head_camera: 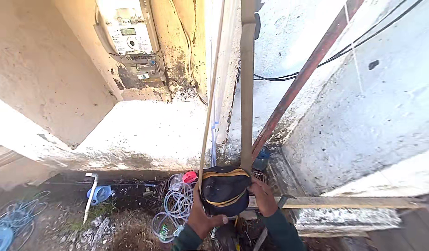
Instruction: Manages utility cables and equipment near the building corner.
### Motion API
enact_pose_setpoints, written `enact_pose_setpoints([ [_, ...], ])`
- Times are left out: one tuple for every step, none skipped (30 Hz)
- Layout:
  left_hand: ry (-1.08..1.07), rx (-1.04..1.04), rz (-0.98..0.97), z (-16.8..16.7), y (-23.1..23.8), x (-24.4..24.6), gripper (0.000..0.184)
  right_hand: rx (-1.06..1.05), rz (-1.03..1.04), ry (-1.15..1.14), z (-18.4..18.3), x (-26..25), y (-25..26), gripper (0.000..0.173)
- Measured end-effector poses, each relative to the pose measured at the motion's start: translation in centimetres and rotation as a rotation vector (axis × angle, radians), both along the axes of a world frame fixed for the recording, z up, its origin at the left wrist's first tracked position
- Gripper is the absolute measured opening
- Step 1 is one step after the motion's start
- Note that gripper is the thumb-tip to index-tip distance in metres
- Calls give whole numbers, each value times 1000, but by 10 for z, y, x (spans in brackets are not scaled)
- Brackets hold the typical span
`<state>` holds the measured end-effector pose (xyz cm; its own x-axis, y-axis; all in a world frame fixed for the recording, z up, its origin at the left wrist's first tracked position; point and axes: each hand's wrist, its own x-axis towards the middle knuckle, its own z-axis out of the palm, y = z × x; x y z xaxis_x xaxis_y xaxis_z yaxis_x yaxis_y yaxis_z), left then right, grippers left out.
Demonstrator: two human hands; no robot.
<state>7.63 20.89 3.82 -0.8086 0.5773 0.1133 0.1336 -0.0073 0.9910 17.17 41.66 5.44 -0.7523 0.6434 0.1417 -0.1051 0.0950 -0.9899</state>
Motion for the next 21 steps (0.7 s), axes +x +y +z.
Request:
enact_pose_setpoints([
  [-46,-21,26,-1,7,5,142,45,-9,-26,0,-1,-2,31],
  [-60,-46,72,-2,12,8,138,100,-36,-65,-1,0,-5,31],
  [-46,-69,113,-3,16,9,135,173,-85,-115,-2,4,-9,33],
  [-12,-82,145,-6,17,9,132,253,-156,-160,-2,10,-16,38],
  [25,-87,171,-11,18,9,130,341,-245,-182,-1,15,-26,42],
  [51,-84,188,-14,18,7,128,441,-322,-163,-1,19,-36,39],
  [70,-84,201,-17,19,5,127,553,-358,-112,-2,21,-44,31],
  [84,-86,211,-18,19,3,126,653,-344,-62,-2,21,-50,23],
  [92,-94,219,-19,19,1,126,730,-295,-31,-4,18,-54,20],
  [91,-111,228,-19,19,0,125,798,-256,-18,-6,14,-57,22],
  [87,-134,230,-17,19,0,125,862,-234,-20,-7,10,-58,26],
  [88,-157,234,-15,20,-1,124,912,-219,-34,-5,5,-57,28],
  [93,-171,235,-13,20,-3,124,951,-200,-65,-1,0,-56,30],
  [97,-179,236,-13,19,-3,124,980,-170,-119,6,-3,-56,30],
  [98,-183,235,-12,18,-4,124,993,-113,-213,16,-6,-56,30],
  [101,-184,239,-13,18,-4,124,990,-28,-344,28,-8,-56,29],
  [100,-181,243,-14,17,-5,124,986,62,-496,42,-11,-58,28],
  [98,-172,244,-15,16,-6,124,967,161,-659,57,-14,-60,30],
  [102,-157,240,-16,15,-7,123,940,260,-811,72,-19,-62,33],
  [107,-146,239,-17,15,-7,123,923,344,-930,85,-23,-64,37],
  [118,-139,242,-17,14,-7,123,928,396,-998,91,-28,-66,40],
])
